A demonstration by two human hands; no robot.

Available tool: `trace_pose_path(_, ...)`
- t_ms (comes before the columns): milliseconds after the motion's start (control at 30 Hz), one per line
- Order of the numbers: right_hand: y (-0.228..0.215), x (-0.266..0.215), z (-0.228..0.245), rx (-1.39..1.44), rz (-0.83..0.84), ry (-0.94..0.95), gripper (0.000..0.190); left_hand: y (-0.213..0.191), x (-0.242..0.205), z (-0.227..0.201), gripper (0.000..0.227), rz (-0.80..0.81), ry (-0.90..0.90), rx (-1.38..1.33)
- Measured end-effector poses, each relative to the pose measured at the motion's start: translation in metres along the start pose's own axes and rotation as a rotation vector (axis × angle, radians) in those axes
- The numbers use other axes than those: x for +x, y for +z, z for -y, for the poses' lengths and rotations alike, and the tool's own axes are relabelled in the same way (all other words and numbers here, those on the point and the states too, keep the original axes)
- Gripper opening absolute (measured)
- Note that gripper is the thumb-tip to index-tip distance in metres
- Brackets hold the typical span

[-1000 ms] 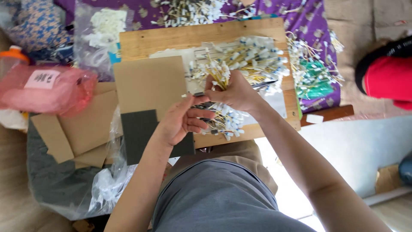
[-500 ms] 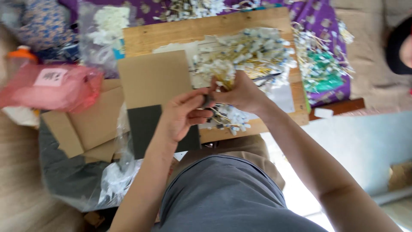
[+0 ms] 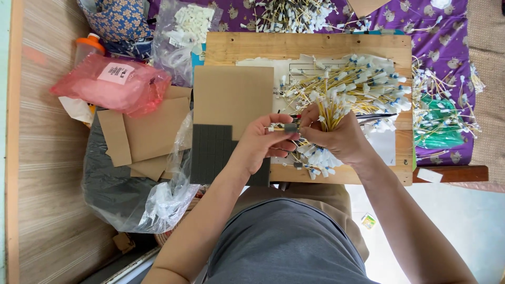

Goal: Assembling small white components onto wire stems by hand and occasionally using scissors to trim.

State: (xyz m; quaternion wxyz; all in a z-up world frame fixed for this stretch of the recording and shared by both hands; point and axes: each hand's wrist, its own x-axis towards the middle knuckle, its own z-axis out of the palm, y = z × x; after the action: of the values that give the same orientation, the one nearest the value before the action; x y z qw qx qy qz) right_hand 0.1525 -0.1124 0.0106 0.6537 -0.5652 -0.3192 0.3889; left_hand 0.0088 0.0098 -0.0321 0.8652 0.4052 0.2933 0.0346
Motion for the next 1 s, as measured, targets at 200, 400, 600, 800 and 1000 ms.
trace_pose_path(200, 0.005, -0.004, 0.001, -0.164, 0.033, -0.015, 0.007, -0.006, -0.006, -0.009, 0.037, 0.08, -0.061, -0.371)
trace_pose_path(400, 0.0, -0.008, -0.009, -0.087, -0.017, 0.095, 0.003, 0.003, -0.025, -0.019, 0.068, 0.119, 0.182, -0.052)
trace_pose_path(600, 0.003, -0.012, -0.009, 0.111, -0.02, 0.322, 0.012, 0.009, -0.032, -0.018, 0.067, 0.086, 0.417, 0.29)
trace_pose_path(800, 0.016, -0.026, 0.031, 0.178, 0.0, 0.486, 0.011, 0.012, -0.032, -0.016, 0.029, 0.067, 0.566, 0.463)
trace_pose_path(1000, -0.019, -0.077, 0.003, 0.363, -0.168, 0.604, 0.016, 0.001, -0.008, -0.004, 0.014, -0.028, 0.485, 0.421)
